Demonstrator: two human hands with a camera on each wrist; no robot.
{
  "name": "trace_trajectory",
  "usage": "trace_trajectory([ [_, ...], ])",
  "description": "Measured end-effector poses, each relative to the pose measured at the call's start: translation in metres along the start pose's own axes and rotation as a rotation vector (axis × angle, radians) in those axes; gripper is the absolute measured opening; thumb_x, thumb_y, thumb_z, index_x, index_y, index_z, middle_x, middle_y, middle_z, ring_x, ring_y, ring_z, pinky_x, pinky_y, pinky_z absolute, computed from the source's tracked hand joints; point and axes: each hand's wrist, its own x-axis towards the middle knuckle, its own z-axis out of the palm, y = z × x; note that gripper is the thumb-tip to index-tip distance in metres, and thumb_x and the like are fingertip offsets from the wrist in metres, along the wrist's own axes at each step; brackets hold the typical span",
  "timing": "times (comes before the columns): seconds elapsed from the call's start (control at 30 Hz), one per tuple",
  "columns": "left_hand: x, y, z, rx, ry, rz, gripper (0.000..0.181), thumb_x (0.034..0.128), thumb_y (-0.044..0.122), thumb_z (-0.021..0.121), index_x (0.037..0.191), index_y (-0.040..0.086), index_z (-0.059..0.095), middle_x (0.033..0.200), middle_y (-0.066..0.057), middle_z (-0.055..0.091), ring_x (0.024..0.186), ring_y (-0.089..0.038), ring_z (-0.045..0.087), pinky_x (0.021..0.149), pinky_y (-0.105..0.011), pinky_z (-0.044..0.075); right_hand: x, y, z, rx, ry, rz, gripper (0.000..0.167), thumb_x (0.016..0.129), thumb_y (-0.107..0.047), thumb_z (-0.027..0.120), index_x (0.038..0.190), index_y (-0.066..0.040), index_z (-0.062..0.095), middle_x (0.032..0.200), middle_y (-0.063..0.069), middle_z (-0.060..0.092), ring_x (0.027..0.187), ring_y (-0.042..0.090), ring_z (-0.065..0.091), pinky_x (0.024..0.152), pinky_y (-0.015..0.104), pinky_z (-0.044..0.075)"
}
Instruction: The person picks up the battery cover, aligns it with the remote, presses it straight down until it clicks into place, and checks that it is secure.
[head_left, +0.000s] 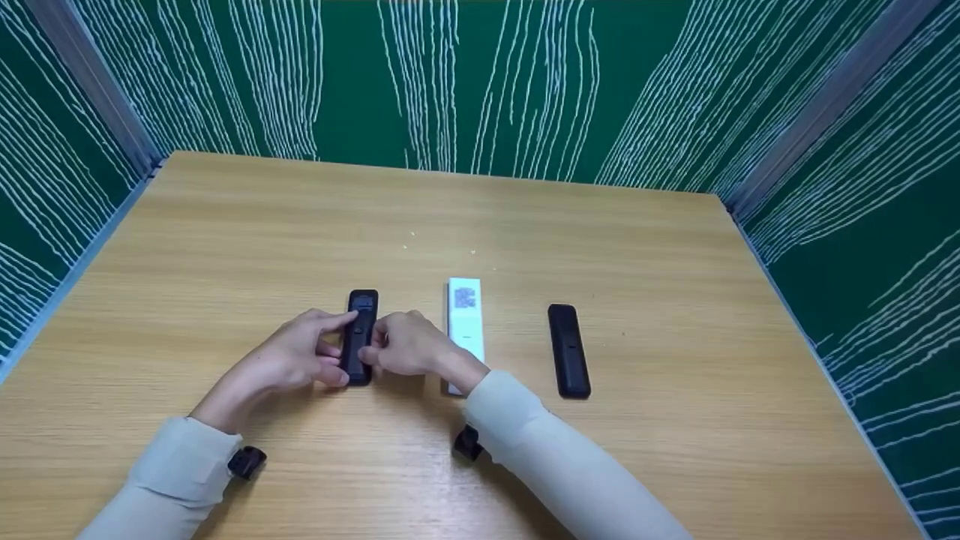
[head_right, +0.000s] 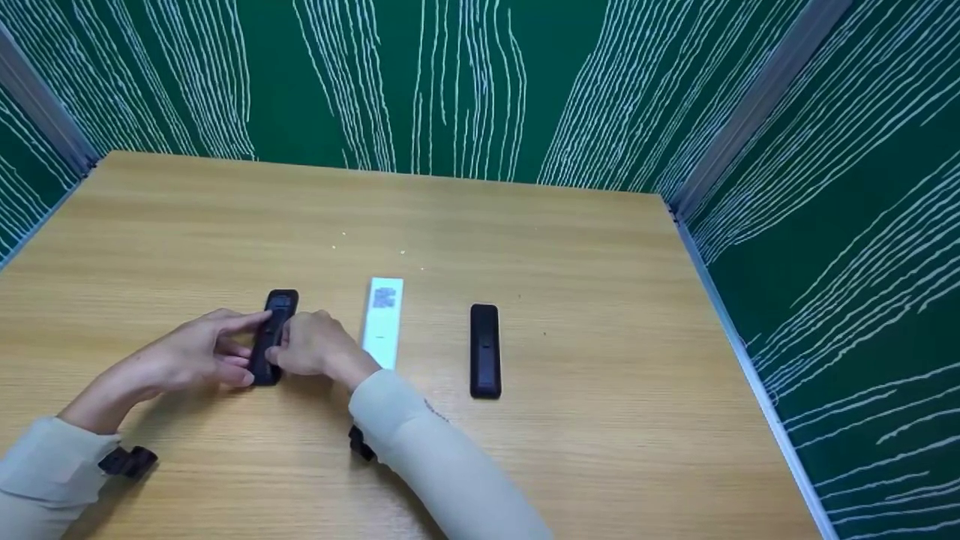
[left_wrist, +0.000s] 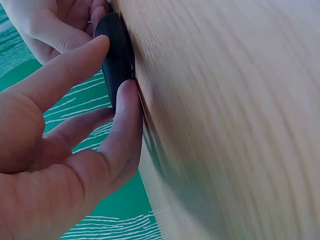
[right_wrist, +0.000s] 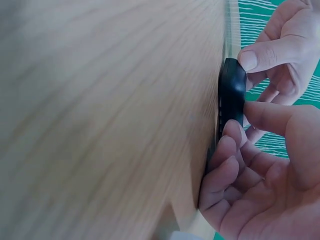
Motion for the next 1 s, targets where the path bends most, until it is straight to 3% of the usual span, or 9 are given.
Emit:
trace_trajectory([
  [0.43, 0.000, 0.000, 0.000, -0.008, 0.002, -0.012, 0.103, 0.0753, -0.020, 0.080, 0.164, 0.001, 0.033, 0.143, -0.029, 0.042, 0.122, -0.040, 0.064, 0.094, -0.032, 0.062, 0.009, 0.000, -0.003, 0.003, 0.045, 0.049, 0.030, 0.102, -0.035, 0.071, 0.079, -0.016, 0.067, 0.070, -0.004, 0.061, 0.064, 0.011, 0.051, 0.057, 0.023, 0.039],
  [0.77, 0.001, 0.001, 0.001, -0.019, -0.001, -0.018, 0.104, 0.0742, -0.021, 0.080, 0.164, 0.001, 0.032, 0.147, -0.030, 0.040, 0.123, -0.040, 0.064, 0.093, -0.030, 0.062, 0.014, -0.001, -0.003, 0.019, 0.056, 0.091, 0.030, 0.103, -0.034, 0.070, 0.080, -0.015, 0.067, 0.070, -0.003, 0.064, 0.063, 0.012, 0.052, 0.057, 0.024, 0.041],
  [1.0, 0.000, 0.001, 0.001, -0.023, 0.000, -0.029, 0.103, 0.0754, -0.021, 0.081, 0.164, 0.001, 0.033, 0.139, -0.027, 0.042, 0.122, -0.038, 0.065, 0.089, -0.027, 0.062, 0.014, -0.002, -0.004, -0.018, 0.042, 0.099, 0.029, 0.104, -0.035, 0.069, 0.083, -0.015, 0.067, 0.067, -0.004, 0.068, 0.060, 0.011, 0.055, 0.056, 0.023, 0.042],
])
